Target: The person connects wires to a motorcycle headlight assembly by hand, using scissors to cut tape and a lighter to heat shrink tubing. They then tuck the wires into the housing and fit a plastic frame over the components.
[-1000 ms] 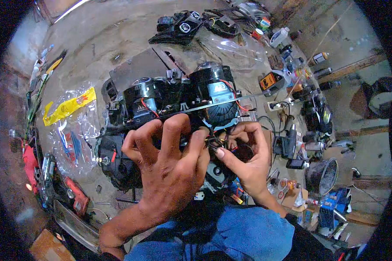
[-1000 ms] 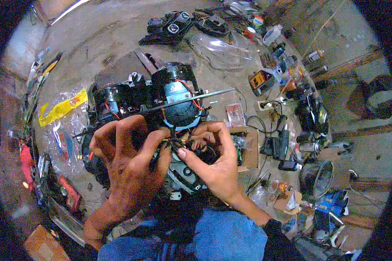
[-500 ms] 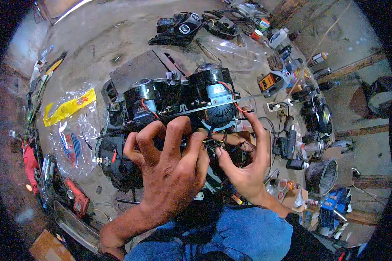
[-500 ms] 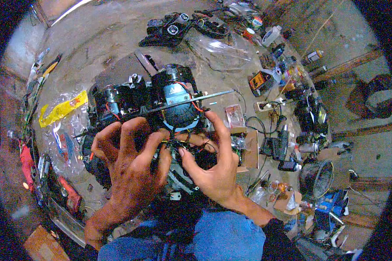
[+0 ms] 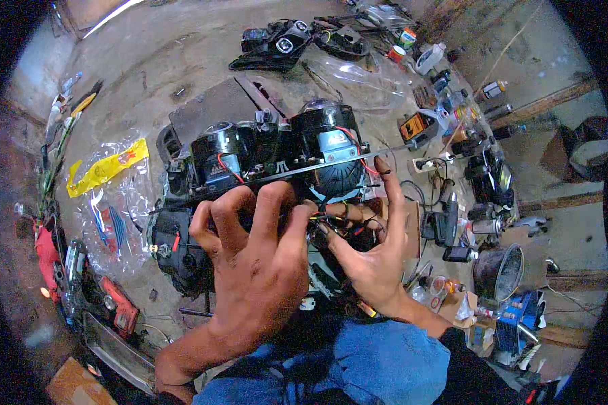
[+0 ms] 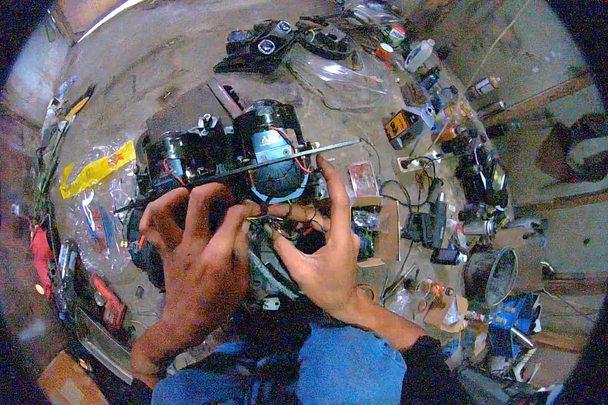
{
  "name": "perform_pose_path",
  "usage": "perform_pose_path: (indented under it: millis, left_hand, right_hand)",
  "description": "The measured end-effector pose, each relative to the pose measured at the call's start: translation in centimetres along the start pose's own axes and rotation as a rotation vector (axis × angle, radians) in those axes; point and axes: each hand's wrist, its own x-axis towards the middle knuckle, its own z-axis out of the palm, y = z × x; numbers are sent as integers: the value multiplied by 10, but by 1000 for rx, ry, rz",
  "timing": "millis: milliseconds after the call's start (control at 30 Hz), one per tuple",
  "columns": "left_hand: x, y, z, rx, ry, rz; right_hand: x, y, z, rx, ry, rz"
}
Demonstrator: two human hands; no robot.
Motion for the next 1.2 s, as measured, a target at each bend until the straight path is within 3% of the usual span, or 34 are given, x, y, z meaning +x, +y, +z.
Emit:
perform_pose_path:
  millis: [200,300,433,533,600,867,967,1200]
  left_hand:
    - [3,-11,-10,-21,-48,35]
    - [4,-20,-14,-129,18,61]
    - [-4,-36,-16,-399,247,14]
    - [-22,-32,-42,-643,70,-107]
    - [-28,-26,-49,-777,-229,-224]
    - [-31,-5,-27,-769,-223,-441]
    - [-32,-3,-18,-642,-131,-361]
    - [-18,1,-26,-706,-349,-513]
  right_hand:
    - [-2,-3,8,-50,64,10]
    - [-1,-6,9,-47,100,13]
    - [-1,-4,6,-61,85,-60]
    - [-3,-3,-7,-179,8,17]
    - [-2,-5,-12,-265,4,7]
    - [-3,-15,-13,-228,21,8]
    - [-4,-5,-18,-235,-14,-57]
    - [-4,-6,-20,-244,-12,4]
